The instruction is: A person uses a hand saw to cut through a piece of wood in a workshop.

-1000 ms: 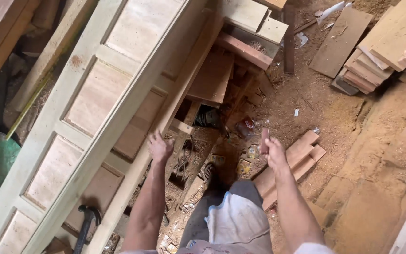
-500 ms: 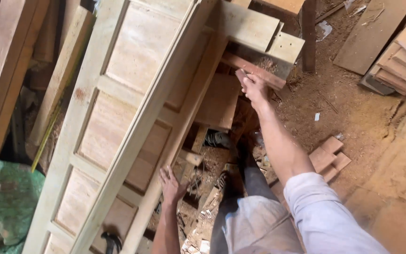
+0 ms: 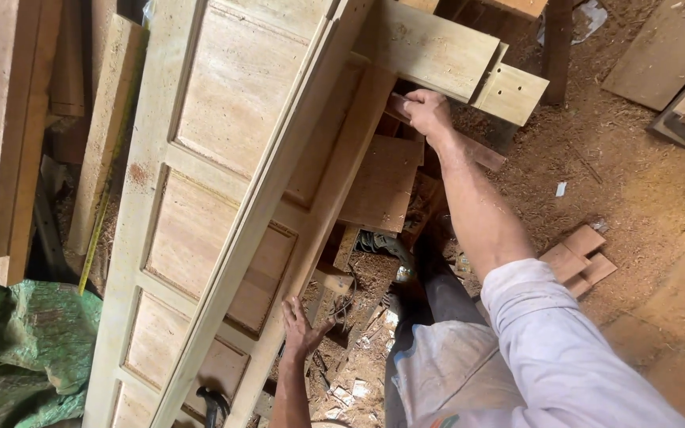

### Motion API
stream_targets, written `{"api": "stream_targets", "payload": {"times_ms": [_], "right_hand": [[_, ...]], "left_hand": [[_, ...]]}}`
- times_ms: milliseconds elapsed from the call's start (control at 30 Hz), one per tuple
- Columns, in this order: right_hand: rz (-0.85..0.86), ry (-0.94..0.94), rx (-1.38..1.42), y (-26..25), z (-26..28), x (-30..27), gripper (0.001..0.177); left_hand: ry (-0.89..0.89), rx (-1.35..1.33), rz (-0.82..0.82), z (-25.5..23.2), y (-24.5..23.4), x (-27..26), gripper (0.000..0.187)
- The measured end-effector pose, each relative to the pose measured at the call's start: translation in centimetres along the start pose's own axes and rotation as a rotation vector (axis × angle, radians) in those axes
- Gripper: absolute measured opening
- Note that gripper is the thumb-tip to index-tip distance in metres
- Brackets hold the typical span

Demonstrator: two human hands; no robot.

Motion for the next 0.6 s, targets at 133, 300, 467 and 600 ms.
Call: {"api": "stream_targets", "payload": {"times_ms": [133, 300, 467, 600], "right_hand": [[0.013, 0.053, 0.187, -0.2, 0.4, -0.1, 0.028], [-0.098, 0.044, 0.312, 1.5, -0.9, 1.6, 0.022], [-0.163, 0.058, 0.487, 2.3, -0.7, 1.2, 0.017], [-0.173, 0.241, 0.628, 2.7, -0.5, -0.5, 0.021]], "left_hand": [[0.024, -0.013, -0.002, 0.3, 0.1, 0.2, 0.134], [0.025, -0.011, 0.011, 1.0, 0.5, 0.6, 0.132], [0.006, 0.003, 0.022, 0.9, 0.2, 0.5, 0.131], [0.027, -0.033, 0.017, 0.8, 0.3, -0.2, 0.131]]}}
Point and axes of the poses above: each hand's wrist, its own x-axis towards the middle knuckle, its own y-axis out of the palm, z = x × y, the point moved 3 cm from there along x, towards the middle knuckle, and after that the axes turned 12 degrees about y, right-handed, at the moved point
